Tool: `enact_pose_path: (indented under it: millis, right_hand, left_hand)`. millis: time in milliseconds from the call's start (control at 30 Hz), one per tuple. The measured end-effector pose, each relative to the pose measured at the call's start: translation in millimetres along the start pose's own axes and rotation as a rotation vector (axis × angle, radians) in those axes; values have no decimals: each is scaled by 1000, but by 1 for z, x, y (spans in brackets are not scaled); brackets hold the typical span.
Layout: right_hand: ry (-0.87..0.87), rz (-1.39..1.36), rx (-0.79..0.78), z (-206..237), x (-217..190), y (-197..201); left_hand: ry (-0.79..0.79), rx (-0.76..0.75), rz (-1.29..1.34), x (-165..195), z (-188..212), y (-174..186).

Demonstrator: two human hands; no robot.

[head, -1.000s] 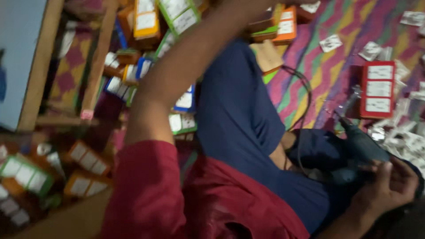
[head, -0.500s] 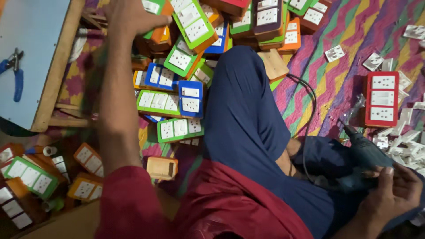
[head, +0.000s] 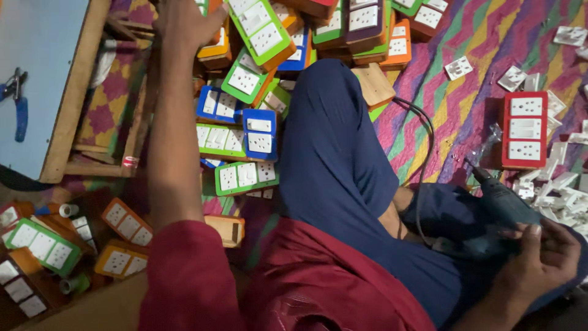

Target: The person sits on a patterned mat and uses a corded drill to fasten white electrical socket plates into small wooden frames. They pick up frames, align the plates, drill screws, and place the finished units aside. Another person nearby handles similar items.

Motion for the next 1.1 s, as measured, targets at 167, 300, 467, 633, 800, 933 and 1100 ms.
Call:
enact_pose_path:
  millis: [167, 300, 467, 633, 800, 933, 1100]
  right_hand:
    - [17, -114, -24, -6, 17, 9]
    - [-53, -21, 167, -4, 16, 25]
    - [-260, 398, 398, 20, -14, 54]
    - [-515, 561, 245, 19, -2, 60]
    - [-722, 251, 43, -12, 49, 62]
    - [-754, 287, 61, -39, 76, 77]
    - [-733, 271, 133, -43, 92, 75]
  left_hand:
    - [-180, 238, -133, 45, 23, 26]
    - [-514, 406, -267, 160, 60, 38]
    - [-754, 190, 112, 333, 86, -10]
    - [-1255, 50, 329, 555, 153, -146]
    - [-1461, -314, 94, 743, 222, -306]
    - [-1531, -87, -52, 797, 253, -316]
    - [-1571, -352, -270, 793, 265, -330]
Point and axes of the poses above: each hand's wrist, its own z-axis away from the middle knuckle, its own y-axis out of the back of the hand, x = y × z, the point moved 9 cm from there along -z, towards the middle knuckle, and after that the axes turned 2 degrees about -x, right-handed, at the moved point
